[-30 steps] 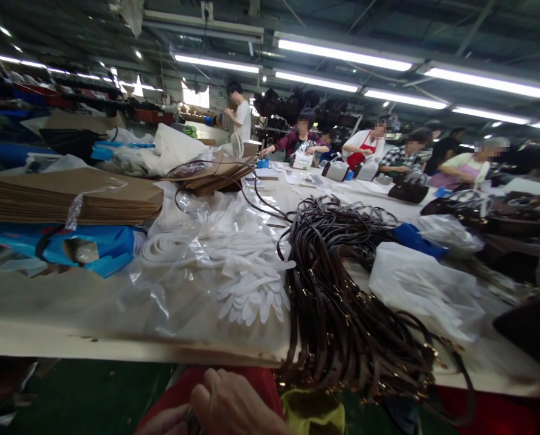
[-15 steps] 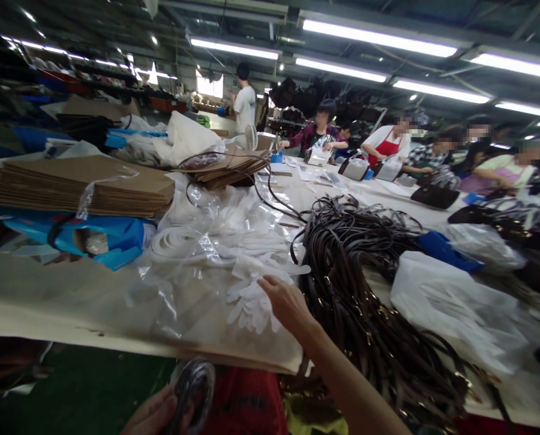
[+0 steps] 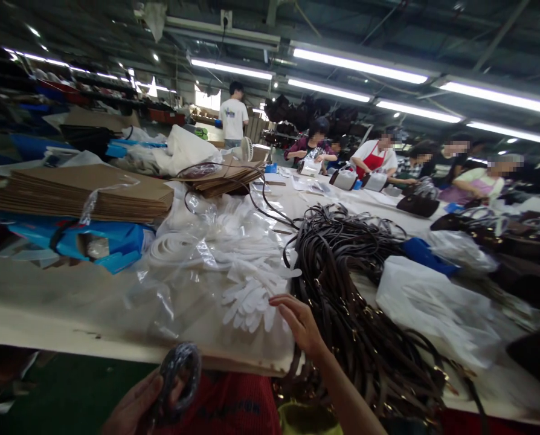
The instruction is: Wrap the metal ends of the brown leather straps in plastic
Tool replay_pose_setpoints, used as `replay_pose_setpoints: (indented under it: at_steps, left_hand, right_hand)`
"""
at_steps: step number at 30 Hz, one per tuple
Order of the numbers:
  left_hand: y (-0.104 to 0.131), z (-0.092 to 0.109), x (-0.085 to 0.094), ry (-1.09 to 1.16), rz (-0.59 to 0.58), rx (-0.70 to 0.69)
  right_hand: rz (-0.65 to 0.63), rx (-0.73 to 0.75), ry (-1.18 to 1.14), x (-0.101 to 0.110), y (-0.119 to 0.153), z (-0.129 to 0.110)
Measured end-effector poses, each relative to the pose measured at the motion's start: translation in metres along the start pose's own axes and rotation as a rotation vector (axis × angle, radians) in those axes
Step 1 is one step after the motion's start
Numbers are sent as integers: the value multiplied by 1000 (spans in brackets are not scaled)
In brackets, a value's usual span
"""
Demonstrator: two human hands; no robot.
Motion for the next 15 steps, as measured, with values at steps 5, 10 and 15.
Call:
replay_pose_setpoints:
  at_steps: [5,10,15]
  left_hand:
    - [9,15,-22,20,-70,-65]
    - [13,3,-37,-6,-167,-95]
    - [23,0,-51,-70,-224,-152]
  right_hand:
    - [85,-81,-342,13,37,-44]
    - [97,-277,-552,8,70,-57]
    - [158,-522,-702,-1,95,-62]
Point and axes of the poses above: each hand's wrist, its own y-axis away from the middle knuckle, its own x-axis out of the back of the hand, z = x × y, the point moved 9 cm from there along -y, towards the middle knuckle, and after that the axes turned 14 degrees about z, right-handed, at the moved point
